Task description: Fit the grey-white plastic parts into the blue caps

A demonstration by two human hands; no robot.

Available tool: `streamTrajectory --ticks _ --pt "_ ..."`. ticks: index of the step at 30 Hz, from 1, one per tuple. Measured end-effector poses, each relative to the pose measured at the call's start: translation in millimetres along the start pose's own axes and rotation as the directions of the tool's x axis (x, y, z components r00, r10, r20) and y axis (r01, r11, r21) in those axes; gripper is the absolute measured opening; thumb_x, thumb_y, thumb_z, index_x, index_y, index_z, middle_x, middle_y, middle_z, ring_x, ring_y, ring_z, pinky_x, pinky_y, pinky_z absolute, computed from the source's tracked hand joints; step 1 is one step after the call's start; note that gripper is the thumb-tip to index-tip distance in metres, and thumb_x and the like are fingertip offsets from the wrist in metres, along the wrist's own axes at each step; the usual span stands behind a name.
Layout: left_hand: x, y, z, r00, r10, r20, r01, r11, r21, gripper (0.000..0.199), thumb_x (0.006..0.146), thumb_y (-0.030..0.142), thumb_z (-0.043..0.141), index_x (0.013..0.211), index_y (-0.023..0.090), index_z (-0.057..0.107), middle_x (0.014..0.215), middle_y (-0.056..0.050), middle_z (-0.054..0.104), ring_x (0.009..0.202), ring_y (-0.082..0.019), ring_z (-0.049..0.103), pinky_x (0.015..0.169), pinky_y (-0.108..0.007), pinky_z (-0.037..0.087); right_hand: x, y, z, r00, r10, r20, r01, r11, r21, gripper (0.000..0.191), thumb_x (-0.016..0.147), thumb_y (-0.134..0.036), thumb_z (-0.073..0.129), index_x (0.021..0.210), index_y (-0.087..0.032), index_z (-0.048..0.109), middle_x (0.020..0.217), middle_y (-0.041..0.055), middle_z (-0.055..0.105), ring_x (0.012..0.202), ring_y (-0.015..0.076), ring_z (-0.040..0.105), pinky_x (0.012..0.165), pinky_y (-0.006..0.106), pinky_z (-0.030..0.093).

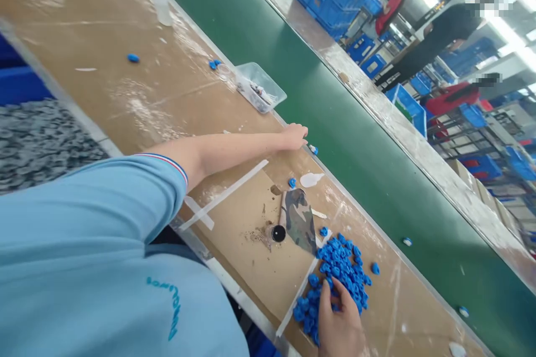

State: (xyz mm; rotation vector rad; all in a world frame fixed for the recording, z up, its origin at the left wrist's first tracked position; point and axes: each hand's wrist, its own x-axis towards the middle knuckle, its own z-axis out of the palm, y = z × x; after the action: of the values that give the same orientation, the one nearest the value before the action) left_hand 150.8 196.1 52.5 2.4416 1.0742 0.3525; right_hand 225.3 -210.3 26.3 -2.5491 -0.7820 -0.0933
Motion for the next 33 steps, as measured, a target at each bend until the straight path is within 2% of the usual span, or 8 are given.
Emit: streamTrajectory --ticks 4,9,16,19,23,27,30,33 --pt "-51.1 -59.1 -46.5 0.997 -0.005 -0.072 0.006 1.0 0.011 0.027 0.082 0.021 0.052 0.104 0.012 0.066 0.104 -0.009 0.068 0.096 -0.019 0.06 0.083 -0.025 0.042 -7.4 -1.1 2.6 0.991 0.13 0.018 -0.128 0.919 0.373 0.049 0.064 -0.054 0.066 0.098 -0.018 0.068 0.079 0.0088 0.072 0.068 0.0236 0.067 0.059 0.031 0.054" --pt "-120.6 -112.8 -77.1 0.995 -0.081 -0.059 0.081 0.997 -0.003 0.021 0.075 0.021 0.057 0.089 0.012 0.07 0.087 -0.005 0.07 0.08 -0.016 0.062 0.073 -0.022 0.042 -18.2 -29.6 7.0 0.977 0.197 0.083 -0.211 0.816 0.539 0.058 0.065 -0.048 0.071 0.111 -0.014 0.065 0.084 0.0098 0.074 0.079 0.0252 0.07 0.065 0.029 0.058" --pt "-163.7 -108.0 -46.2 0.985 0.155 0.082 -0.157 0.987 0.026 0.014 0.067 0.022 0.066 0.079 0.017 0.069 0.079 -0.005 0.068 0.084 -0.019 0.059 0.08 -0.026 0.04 -26.2 -67.0 15.6 0.975 0.054 0.214 -0.197 0.652 0.732 0.034 0.068 -0.039 0.072 0.093 -0.018 0.067 0.084 0.0062 0.073 0.076 0.0214 0.071 0.063 0.027 0.057" --pt "-164.5 -108.0 -31.6 0.982 0.187 0.04 -0.189 0.98 0.056 0.012 0.074 0.02 0.057 0.079 0.018 0.068 0.08 -0.006 0.068 0.088 -0.02 0.057 0.086 -0.029 0.038 -31.0 -76.2 21.2 0.968 -0.072 0.239 -0.151 0.595 0.79 0.028 0.069 -0.037 0.071 0.091 -0.02 0.067 0.088 0.0068 0.072 0.079 0.0203 0.07 0.065 0.029 0.057" --pt "-178.8 -95.0 -24.4 0.977 0.21 -0.045 -0.215 0.963 -0.164 0.026 0.082 0.025 0.047 0.099 0.017 0.065 0.09 -0.005 0.065 0.091 -0.019 0.057 0.088 -0.03 0.04 -35.7 -85.4 25.5 0.946 -0.037 0.322 -0.265 0.483 0.834 0.031 0.067 -0.037 0.074 0.092 -0.02 0.066 0.093 0.0066 0.071 0.082 0.0172 0.068 0.071 0.031 0.056" --pt "-211.6 -63.2 -15.7 0.951 0.3 0.081 -0.186 0.759 -0.624 0.031 0.086 0.034 0.048 0.106 0.017 0.063 0.086 -0.004 0.062 0.079 -0.013 0.061 0.078 -0.024 0.046 -37.0 -92.3 23.7 0.912 -0.019 0.409 -0.367 0.402 0.839 0.033 0.064 -0.036 0.077 0.091 -0.021 0.066 0.087 0.0036 0.069 0.078 0.0144 0.066 0.069 0.028 0.055" --pt "-230.7 -40.5 0.0 0.917 0.325 0.234 0.06 0.466 -0.883 0.031 0.083 0.039 0.055 0.102 0.015 0.061 0.081 -0.002 0.06 0.074 -0.012 0.062 0.072 -0.024 0.049 -35.7 -94.7 22.6 0.896 -0.031 0.443 -0.396 0.394 0.829 0.036 0.064 -0.035 0.077 0.095 -0.022 0.065 0.085 0.0018 0.068 0.077 0.014 0.066 0.069 0.028 0.055" --pt "-240.3 -24.1 15.9 0.904 0.299 0.307 0.229 0.269 -0.936 0.031 0.072 0.032 0.07 0.095 0.014 0.06 0.076 0.0 0.058 0.07 -0.01 0.059 0.069 -0.023 0.049 -34.9 -96.4 23.4 0.898 -0.044 0.437 -0.376 0.438 0.816 0.032 0.066 -0.036 0.075 0.093 -0.021 0.064 0.083 0.002 0.066 0.076 0.0151 0.065 0.069 0.03 0.055"
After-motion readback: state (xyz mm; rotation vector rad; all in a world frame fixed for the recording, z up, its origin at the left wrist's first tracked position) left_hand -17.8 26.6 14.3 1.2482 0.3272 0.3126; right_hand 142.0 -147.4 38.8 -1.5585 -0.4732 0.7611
